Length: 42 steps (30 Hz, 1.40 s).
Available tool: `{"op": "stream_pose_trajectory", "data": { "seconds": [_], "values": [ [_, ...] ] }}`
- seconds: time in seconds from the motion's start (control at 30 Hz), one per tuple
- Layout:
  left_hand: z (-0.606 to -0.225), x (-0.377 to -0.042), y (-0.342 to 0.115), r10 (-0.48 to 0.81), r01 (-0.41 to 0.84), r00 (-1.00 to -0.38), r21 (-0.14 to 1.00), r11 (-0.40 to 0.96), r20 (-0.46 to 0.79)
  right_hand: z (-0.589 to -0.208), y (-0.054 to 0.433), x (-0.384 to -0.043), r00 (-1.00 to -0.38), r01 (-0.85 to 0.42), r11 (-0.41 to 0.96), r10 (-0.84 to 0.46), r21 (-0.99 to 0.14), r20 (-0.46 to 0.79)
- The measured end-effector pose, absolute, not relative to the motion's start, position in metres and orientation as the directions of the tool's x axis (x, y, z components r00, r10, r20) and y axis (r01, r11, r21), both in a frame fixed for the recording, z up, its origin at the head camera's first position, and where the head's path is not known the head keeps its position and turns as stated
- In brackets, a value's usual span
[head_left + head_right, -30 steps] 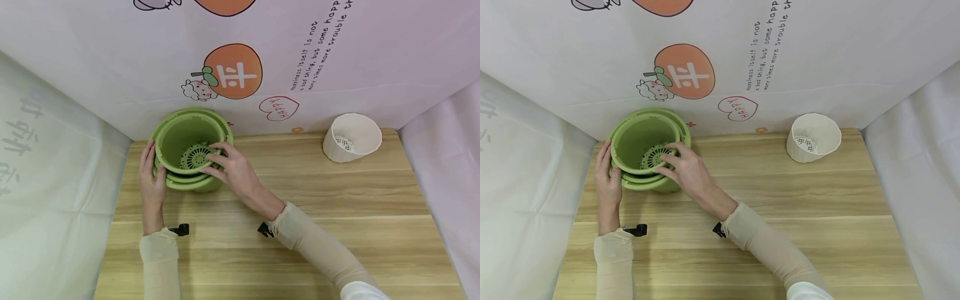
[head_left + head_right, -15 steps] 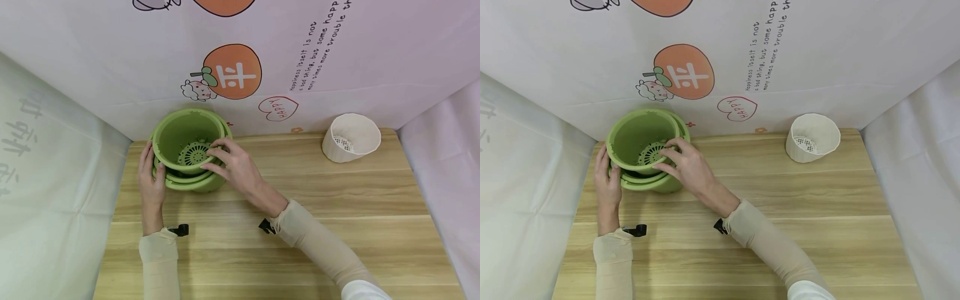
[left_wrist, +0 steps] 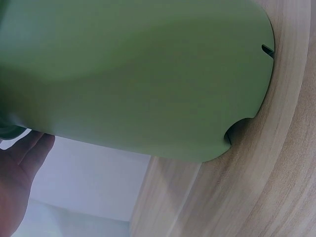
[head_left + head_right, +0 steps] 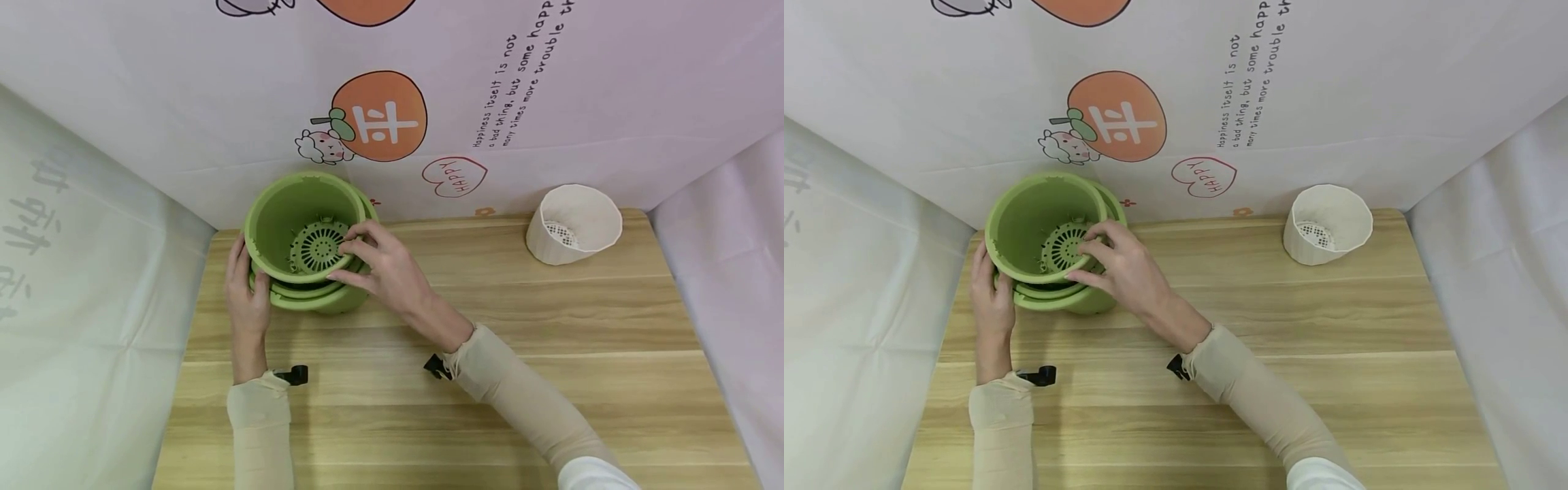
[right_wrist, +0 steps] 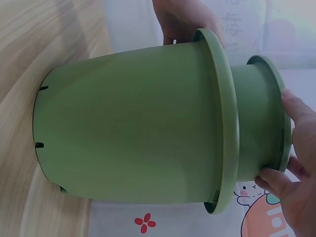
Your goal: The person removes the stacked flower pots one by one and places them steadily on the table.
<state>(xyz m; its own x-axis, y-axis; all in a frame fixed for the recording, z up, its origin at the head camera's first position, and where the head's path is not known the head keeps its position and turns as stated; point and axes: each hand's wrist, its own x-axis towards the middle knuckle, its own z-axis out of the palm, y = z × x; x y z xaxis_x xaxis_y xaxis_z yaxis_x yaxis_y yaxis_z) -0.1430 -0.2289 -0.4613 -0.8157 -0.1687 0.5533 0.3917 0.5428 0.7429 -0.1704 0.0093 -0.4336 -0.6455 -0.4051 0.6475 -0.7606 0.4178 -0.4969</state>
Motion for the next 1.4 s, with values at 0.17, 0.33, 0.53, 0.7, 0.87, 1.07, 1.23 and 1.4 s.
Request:
{"op": "stream_pose_trajectory", "data": {
  "seconds": [0.17,0.33,0.53,0.7,0.87,1.07,1.23,1.4],
  "values": [
    [-0.460,-0.143,-0.228,-0.175,0.389,-0.809,0.735,0.555,0.561,-0.434,0.010,-0.172,-0.608,-0.787,0.436,-0.427,-0.436,0.670],
    [-0.462,-0.144,-0.229,-0.175,0.385,-0.814,0.740,0.552,0.554,-0.434,0.010,-0.173,-0.591,-0.797,0.432,-0.413,-0.422,0.693],
    [-0.486,-0.154,-0.245,-0.176,0.369,-0.821,0.740,0.563,0.543,-0.431,0.010,-0.173,-0.579,-0.802,0.434,-0.394,-0.411,0.713],
    [-0.498,-0.158,-0.253,-0.173,0.361,-0.825,0.736,0.572,0.539,-0.429,0.010,-0.174,-0.575,-0.802,0.440,-0.382,-0.405,0.723],
    [-0.500,-0.158,-0.254,-0.178,0.364,-0.822,0.739,0.567,0.542,-0.424,0.010,-0.174,-0.566,-0.806,0.432,-0.363,-0.404,0.740],
    [-0.499,-0.158,-0.253,-0.177,0.371,-0.820,0.740,0.561,0.545,-0.417,0.012,-0.174,-0.562,-0.810,0.418,-0.349,-0.412,0.750],
    [-0.501,-0.159,-0.254,-0.172,0.370,-0.822,0.739,0.563,0.542,-0.412,0.012,-0.174,-0.552,-0.813,0.416,-0.329,-0.407,0.766],
    [-0.498,-0.158,-0.251,-0.178,0.370,-0.818,0.737,0.565,0.547,-0.408,0.014,-0.174,-0.556,-0.808,0.422,-0.316,-0.411,0.769]
  ]
}}
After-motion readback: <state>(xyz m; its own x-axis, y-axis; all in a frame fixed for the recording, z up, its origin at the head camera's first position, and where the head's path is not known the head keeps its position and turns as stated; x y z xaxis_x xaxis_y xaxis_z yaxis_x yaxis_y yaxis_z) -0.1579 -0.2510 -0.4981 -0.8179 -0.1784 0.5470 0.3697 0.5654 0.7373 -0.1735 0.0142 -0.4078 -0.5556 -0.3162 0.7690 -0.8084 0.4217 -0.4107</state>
